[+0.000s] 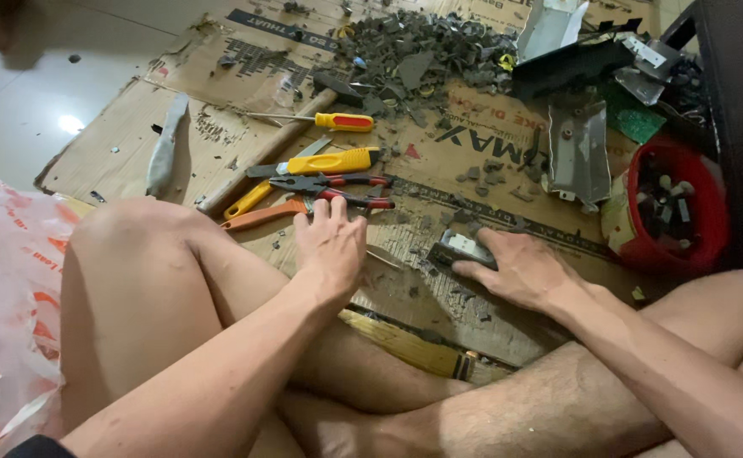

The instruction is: The person sits on the floor and uses pliers to cut and remove parts from a small electronic device. They repeatedly grip, twist, and pull components off the device, placing the removed pieces onto a pile of debris on the cardboard.

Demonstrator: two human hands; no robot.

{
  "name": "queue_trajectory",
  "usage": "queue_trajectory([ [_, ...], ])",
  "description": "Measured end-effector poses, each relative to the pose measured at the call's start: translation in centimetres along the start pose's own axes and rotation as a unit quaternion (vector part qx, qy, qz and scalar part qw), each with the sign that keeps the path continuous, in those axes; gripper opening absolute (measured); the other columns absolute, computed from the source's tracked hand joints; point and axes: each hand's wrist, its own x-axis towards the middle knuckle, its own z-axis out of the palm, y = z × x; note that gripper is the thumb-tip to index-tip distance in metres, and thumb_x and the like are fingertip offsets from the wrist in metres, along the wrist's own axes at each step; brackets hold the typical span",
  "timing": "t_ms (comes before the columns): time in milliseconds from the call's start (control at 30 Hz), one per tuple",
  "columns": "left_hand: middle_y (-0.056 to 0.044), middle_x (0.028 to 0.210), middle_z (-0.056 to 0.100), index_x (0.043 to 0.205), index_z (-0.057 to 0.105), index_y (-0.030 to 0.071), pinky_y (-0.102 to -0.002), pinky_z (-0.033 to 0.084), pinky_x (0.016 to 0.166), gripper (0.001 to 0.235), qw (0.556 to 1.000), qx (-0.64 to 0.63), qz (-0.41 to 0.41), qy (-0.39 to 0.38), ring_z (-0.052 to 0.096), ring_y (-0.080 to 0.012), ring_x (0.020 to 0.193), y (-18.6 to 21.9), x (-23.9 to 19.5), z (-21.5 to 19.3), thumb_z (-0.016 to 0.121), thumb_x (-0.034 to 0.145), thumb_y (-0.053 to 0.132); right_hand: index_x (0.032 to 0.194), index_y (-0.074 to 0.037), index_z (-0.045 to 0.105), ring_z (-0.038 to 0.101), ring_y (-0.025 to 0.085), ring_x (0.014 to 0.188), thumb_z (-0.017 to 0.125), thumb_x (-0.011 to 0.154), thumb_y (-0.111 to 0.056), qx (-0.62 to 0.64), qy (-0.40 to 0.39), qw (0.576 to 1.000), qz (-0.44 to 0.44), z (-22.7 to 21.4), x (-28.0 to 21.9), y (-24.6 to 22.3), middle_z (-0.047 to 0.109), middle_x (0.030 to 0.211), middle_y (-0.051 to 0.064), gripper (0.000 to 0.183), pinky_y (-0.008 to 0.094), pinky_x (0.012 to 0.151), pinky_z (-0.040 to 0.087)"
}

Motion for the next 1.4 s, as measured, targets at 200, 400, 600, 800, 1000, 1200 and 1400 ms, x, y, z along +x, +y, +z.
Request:
queue_trajectory([
  [200, -0.026, 0.093, 0.071, 0.112, 0.053, 0.005, -0.055, 0.056, 0.073, 0.027, 0.971, -0.2, 0.006, -0.127, 0.073, -0.0451, 0.091, 0.6, -1.3, -0.1, 0.052, 0.086, 0.012, 0.121, -0.011, 0.062, 0.076, 0.026, 0.078, 0.049, 0.094, -0.072, 0.05, 0.018, 0.999, -0.004, -1.5, -0.9, -3.6, 0.073, 0.089, 0.01, 0.067, 0.038, 0.063, 0.057],
  [400, -0.03, 0.092, 0.072, 0.102, 0.07, 0.005, -0.059, 0.057, 0.077, 0.029, 0.93, -0.349, 0.002, -0.114, 0.072, -0.051, 0.095, 3.1, -2.5, -8.1, 0.052, 0.088, 0.023, 0.124, -0.014, 0.063, 0.076, 0.037, 0.089, 0.05, 0.091, -0.074, -0.021, 0.017, 1.0, 0.012, -1.6, -0.2, -3.8, 0.074, 0.098, 0.016, 0.069, 0.051, 0.075, 0.06],
  [600, -0.024, 0.08, 0.072, 0.091, 0.078, 0.01, -0.054, 0.06, 0.07, 0.031, 0.938, -0.319, 0.025, -0.131, 0.075, -0.0427, 0.084, 4.2, -1.4, -10.0, 0.055, 0.084, 0.028, 0.128, -0.017, 0.065, 0.075, 0.034, 0.101, 0.053, 0.089, -0.074, -0.011, 0.018, 1.0, 0.021, -0.1, 1.8, -2.0, 0.075, 0.109, 0.013, 0.07, 0.052, 0.083, 0.061],
  [800, -0.026, 0.085, 0.074, 0.095, 0.078, -0.001, -0.061, 0.058, 0.078, 0.036, 0.93, -0.318, 0.077, -0.165, 0.075, -0.044, 0.089, 4.7, -1.1, -13.3, 0.052, 0.087, 0.022, 0.134, -0.014, 0.063, 0.077, 0.034, 0.089, 0.059, 0.096, -0.054, -0.04, 0.035, 0.999, -0.008, 0.5, 1.9, -1.4, 0.076, 0.1, 0.013, 0.055, 0.053, 0.073, 0.064],
  [1000, -0.025, 0.075, 0.071, 0.088, 0.076, -0.003, -0.058, 0.063, 0.07, 0.033, 0.943, -0.287, 0.048, -0.161, 0.076, -0.0414, 0.078, 7.5, 0.3, -12.3, 0.055, 0.093, 0.022, 0.135, -0.014, 0.061, 0.076, 0.028, 0.069, 0.051, 0.101, -0.048, -0.061, 0.042, 0.997, -0.021, 2.1, 3.3, -0.7, 0.077, 0.083, 0.008, 0.049, 0.05, 0.062, 0.065],
  [1200, -0.024, 0.083, 0.075, 0.088, 0.077, -0.002, -0.061, 0.059, 0.071, 0.026, 0.953, -0.274, 0.035, -0.124, 0.075, -0.0431, 0.091, 8.0, -3.2, -9.9, 0.054, 0.09, 0.01, 0.124, -0.011, 0.065, 0.074, 0.031, 0.069, 0.055, 0.097, -0.057, -0.088, 0.05, 0.994, -0.036, 1.2, 2.6, -0.7, 0.072, 0.077, 0.015, 0.054, 0.049, 0.061, 0.063],
  [1400, -0.022, 0.084, 0.073, 0.096, 0.073, -0.007, -0.059, 0.06, 0.067, 0.031, 0.954, -0.272, 0.049, -0.113, 0.074, -0.0449, 0.087, 9.0, -4.2, -9.4, 0.046, 0.092, 0.006, 0.121, -0.011, 0.068, 0.075, 0.031, 0.067, 0.053, 0.1, -0.047, -0.082, 0.068, 0.994, -0.021, 2.9, 3.6, 0.3, 0.072, 0.071, 0.013, 0.044, 0.051, 0.061, 0.062],
])
